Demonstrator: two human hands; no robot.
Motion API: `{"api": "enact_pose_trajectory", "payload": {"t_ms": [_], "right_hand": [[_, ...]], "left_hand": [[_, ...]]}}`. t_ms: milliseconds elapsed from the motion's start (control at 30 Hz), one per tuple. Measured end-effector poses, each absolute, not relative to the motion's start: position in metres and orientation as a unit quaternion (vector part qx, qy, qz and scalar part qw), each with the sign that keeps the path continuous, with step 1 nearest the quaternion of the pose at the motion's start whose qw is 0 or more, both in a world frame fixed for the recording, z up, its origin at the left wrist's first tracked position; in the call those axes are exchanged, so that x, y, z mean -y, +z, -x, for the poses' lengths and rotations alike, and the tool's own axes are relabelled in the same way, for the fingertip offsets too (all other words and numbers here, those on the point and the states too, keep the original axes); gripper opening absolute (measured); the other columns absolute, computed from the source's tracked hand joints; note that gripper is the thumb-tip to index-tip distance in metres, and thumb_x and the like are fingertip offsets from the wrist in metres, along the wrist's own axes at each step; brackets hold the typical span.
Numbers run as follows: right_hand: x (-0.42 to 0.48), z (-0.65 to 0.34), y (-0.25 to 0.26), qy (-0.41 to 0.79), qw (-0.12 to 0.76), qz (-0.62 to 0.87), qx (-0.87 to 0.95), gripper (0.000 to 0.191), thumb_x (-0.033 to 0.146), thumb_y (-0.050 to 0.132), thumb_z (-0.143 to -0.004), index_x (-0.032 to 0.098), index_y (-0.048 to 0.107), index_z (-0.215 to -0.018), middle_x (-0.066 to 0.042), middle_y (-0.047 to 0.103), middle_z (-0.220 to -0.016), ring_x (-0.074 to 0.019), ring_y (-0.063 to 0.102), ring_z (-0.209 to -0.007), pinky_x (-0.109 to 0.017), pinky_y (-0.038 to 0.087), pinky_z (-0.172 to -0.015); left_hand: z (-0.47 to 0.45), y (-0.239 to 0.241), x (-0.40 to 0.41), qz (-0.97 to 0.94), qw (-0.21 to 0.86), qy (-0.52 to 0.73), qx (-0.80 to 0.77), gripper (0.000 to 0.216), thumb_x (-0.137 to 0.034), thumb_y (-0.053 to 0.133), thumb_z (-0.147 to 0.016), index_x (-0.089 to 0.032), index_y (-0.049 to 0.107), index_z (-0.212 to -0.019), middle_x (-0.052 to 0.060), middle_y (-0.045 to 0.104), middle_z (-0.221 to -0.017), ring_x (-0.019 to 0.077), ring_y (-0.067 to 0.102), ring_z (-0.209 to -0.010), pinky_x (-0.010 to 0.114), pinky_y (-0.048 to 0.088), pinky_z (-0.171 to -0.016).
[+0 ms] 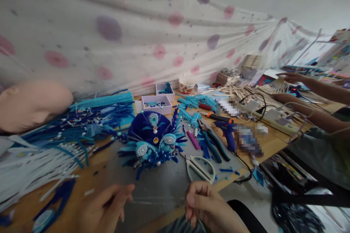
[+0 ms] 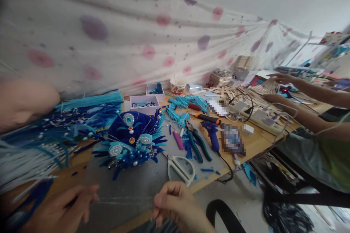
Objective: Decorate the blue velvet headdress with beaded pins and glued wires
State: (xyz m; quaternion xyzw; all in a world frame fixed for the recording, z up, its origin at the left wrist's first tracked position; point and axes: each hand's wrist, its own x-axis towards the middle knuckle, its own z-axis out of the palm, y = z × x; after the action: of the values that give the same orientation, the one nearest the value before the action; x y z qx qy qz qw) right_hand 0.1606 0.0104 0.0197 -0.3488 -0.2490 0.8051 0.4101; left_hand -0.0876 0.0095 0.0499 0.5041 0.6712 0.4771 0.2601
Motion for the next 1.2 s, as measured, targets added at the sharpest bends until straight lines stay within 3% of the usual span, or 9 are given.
{"api": "enact_pose_trajectory", "payload": {"t_ms": [167, 267, 467, 600, 833, 1067, 1200], "right_hand": [[-0.016, -0.156, 0.025, 0.806, 0.414, 0.364, 0.214, 0.036, 0.040, 0.093, -0.068, 0.013, 0.070, -0.066, -0.002, 0.073, -0.060, -0.0067, 0.064, -0.045, -0.014, 0.050, -0.048], [-0.015, -0.154, 0.028, 0.807, 0.423, 0.375, 0.171, 0.037, 0.039, 0.097, -0.063, 0.012, 0.072, -0.068, -0.001, 0.072, -0.060, -0.0064, 0.065, -0.047, -0.013, 0.051, -0.050], [-0.012, -0.158, 0.028, 0.812, 0.421, 0.391, 0.099, 0.034, 0.030, 0.100, -0.057, 0.013, 0.074, -0.069, 0.000, 0.071, -0.059, -0.0067, 0.064, -0.048, -0.013, 0.053, -0.050], [-0.012, -0.157, 0.029, 0.821, 0.410, 0.383, 0.107, 0.032, 0.029, 0.100, -0.060, 0.013, 0.074, -0.070, 0.000, 0.072, -0.059, -0.0067, 0.065, -0.049, -0.013, 0.053, -0.050], [-0.014, -0.139, 0.037, 0.812, 0.383, 0.387, 0.208, 0.035, 0.035, 0.097, -0.066, 0.013, 0.069, -0.067, -0.002, 0.074, -0.060, -0.0085, 0.066, -0.046, -0.016, 0.053, -0.049], [-0.018, -0.115, 0.041, 0.810, 0.358, 0.389, 0.252, 0.039, 0.037, 0.096, -0.067, 0.014, 0.065, -0.073, -0.003, 0.077, -0.065, -0.0090, 0.067, -0.048, -0.018, 0.055, -0.051], [-0.015, -0.112, 0.037, 0.806, 0.360, 0.379, 0.278, 0.039, 0.038, 0.094, -0.070, 0.014, 0.064, -0.073, -0.004, 0.079, -0.069, -0.0094, 0.070, -0.051, -0.018, 0.055, -0.053]], "left_hand": [[0.081, 0.052, -0.030, -0.445, 0.390, 0.562, -0.577, 0.038, -0.056, 0.072, -0.079, -0.022, 0.073, -0.062, -0.005, 0.048, -0.037, 0.0088, 0.046, -0.035, 0.018, 0.035, -0.039], [0.074, 0.058, -0.034, -0.383, 0.452, 0.622, -0.511, 0.026, -0.046, 0.085, -0.071, -0.021, 0.077, -0.075, -0.007, 0.052, -0.043, 0.0054, 0.046, -0.038, 0.014, 0.035, -0.041], [0.069, 0.061, -0.034, -0.344, 0.561, 0.635, -0.404, 0.030, -0.038, 0.093, -0.066, -0.022, 0.081, -0.087, -0.006, 0.059, -0.052, 0.0053, 0.053, -0.045, 0.015, 0.043, -0.047], [0.062, 0.062, -0.031, -0.337, 0.571, 0.639, -0.390, 0.031, -0.040, 0.092, -0.067, -0.021, 0.081, -0.089, -0.005, 0.059, -0.055, 0.0058, 0.053, -0.048, 0.015, 0.043, -0.047], [0.055, 0.074, -0.016, -0.298, 0.535, 0.640, -0.464, 0.034, -0.047, 0.085, -0.072, -0.016, 0.074, -0.069, -0.003, 0.054, -0.051, 0.0076, 0.048, -0.048, 0.020, 0.041, -0.048], [0.073, 0.060, -0.010, -0.322, 0.466, 0.636, -0.524, 0.035, -0.050, 0.080, -0.076, -0.018, 0.068, -0.068, -0.005, 0.055, -0.054, 0.0084, 0.050, -0.049, 0.019, 0.040, -0.047], [0.074, 0.052, -0.007, -0.378, 0.470, 0.592, -0.534, 0.031, -0.051, 0.071, -0.084, -0.021, 0.073, -0.080, -0.002, 0.060, -0.061, 0.0119, 0.055, -0.054, 0.022, 0.045, -0.052]]}}
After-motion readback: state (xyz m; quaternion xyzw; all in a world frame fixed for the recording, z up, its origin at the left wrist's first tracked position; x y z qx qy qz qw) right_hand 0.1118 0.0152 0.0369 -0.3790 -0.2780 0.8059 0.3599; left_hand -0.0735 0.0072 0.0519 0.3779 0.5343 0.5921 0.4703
